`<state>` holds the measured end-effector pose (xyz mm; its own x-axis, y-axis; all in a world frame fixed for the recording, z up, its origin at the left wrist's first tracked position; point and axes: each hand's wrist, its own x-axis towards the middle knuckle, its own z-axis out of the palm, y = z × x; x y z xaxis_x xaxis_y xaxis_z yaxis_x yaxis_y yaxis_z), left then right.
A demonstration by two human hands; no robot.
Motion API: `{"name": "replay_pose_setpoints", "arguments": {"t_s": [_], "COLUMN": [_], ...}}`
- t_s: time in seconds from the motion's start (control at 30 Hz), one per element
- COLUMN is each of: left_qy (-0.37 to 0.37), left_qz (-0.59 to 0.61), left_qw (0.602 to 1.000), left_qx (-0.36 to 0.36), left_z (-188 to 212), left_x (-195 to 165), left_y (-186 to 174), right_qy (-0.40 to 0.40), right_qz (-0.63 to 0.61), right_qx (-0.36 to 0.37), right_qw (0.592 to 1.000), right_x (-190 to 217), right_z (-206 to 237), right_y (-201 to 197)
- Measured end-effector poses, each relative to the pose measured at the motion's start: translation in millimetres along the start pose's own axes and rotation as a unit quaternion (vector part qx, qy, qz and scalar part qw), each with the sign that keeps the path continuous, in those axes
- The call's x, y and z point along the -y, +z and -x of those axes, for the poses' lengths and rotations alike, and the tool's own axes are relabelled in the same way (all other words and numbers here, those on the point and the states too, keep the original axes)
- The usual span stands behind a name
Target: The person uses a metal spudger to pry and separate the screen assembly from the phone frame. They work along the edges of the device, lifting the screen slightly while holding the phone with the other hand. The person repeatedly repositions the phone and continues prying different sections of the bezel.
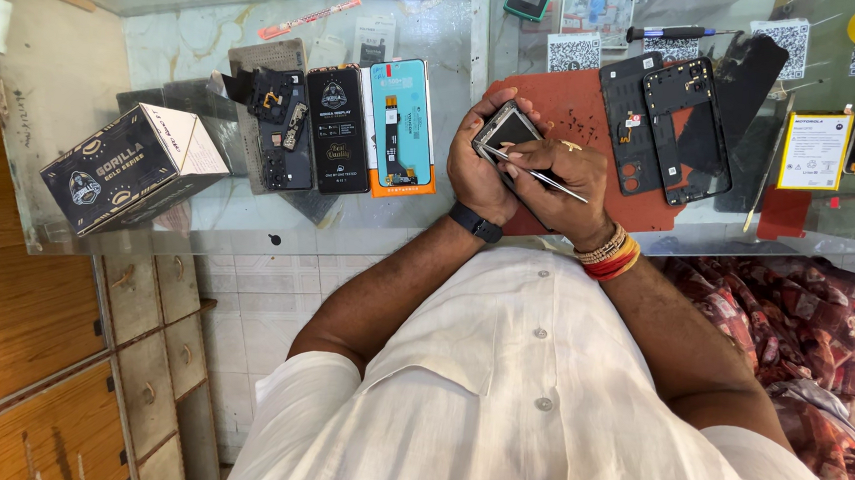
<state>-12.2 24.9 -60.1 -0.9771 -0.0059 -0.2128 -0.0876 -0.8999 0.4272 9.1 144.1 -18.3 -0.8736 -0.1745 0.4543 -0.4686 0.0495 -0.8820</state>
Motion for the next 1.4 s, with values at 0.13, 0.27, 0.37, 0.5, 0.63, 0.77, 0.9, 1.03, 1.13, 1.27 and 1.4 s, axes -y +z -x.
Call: {"name": "replay_pose_setpoints", "arguments": {"t_s": [0.13,0.27,0.37,0.5,0.63,0.77,0.9,1.03,1.13,1.27,1.4], "left_qy": [-0.003,0.0,0.005,0.0,-0.002,0.005,0.012,0.007,0.008,0.007,0.015], "left_qz": [-0.003,-0.005,-0.014,-0.004,0.006,-0.003,-0.014,-0.012,-0.009,-0.002,-0.01], "left_qw": [1.0,1.0,1.0,1.0,1.0,1.0,1.0,1.0,1.0,1.0,1.0], "left_qx": [0.0,-0.001,0.006,0.006,0.0,0.009,0.008,0.002,0.004,0.014,0.008], "left_z": [-0.3,0.4,1.9,1.7,0.3,1.3,0.2,0.0,0.0,1.5,1.0], "left_x": [-0.5,-1.1,-1.9,-1.4,-0.8,0.7,2.0,2.2,1.6,1.7,1.5], "left_y": [0.1,0.5,0.6,0.8,-0.1,-1.8,-3.4,-4.4,-4.2,-2.8,-2.4], "right_qy": [0.016,0.035,0.027,0.022,0.028,0.005,0.022,0.015,0.021,0.027,0.029], "right_qz": [0.009,-0.021,-0.01,0.001,-0.021,0.022,-0.012,-0.011,-0.013,-0.012,0.0], "right_qx": [-0.016,-0.031,-0.013,0.009,-0.019,0.002,-0.054,-0.047,-0.042,-0.039,-0.04], "right_qw": [1.0,0.999,1.0,1.0,0.999,1.0,0.998,0.999,0.999,0.999,0.999], "right_x": [-2.0,-3.9,-3.6,-2.1,-1.5,-1.0,-2.0,-4.0,-4.8,-4.8,-4.5], "right_z": [1.1,0.9,0.6,0.3,-0.6,-0.8,-0.5,0.3,1.2,1.7,1.0], "right_y": [1.8,2.0,-0.1,-0.5,0.3,-1.8,-1.1,0.4,0.4,-0.1,0.5]}}
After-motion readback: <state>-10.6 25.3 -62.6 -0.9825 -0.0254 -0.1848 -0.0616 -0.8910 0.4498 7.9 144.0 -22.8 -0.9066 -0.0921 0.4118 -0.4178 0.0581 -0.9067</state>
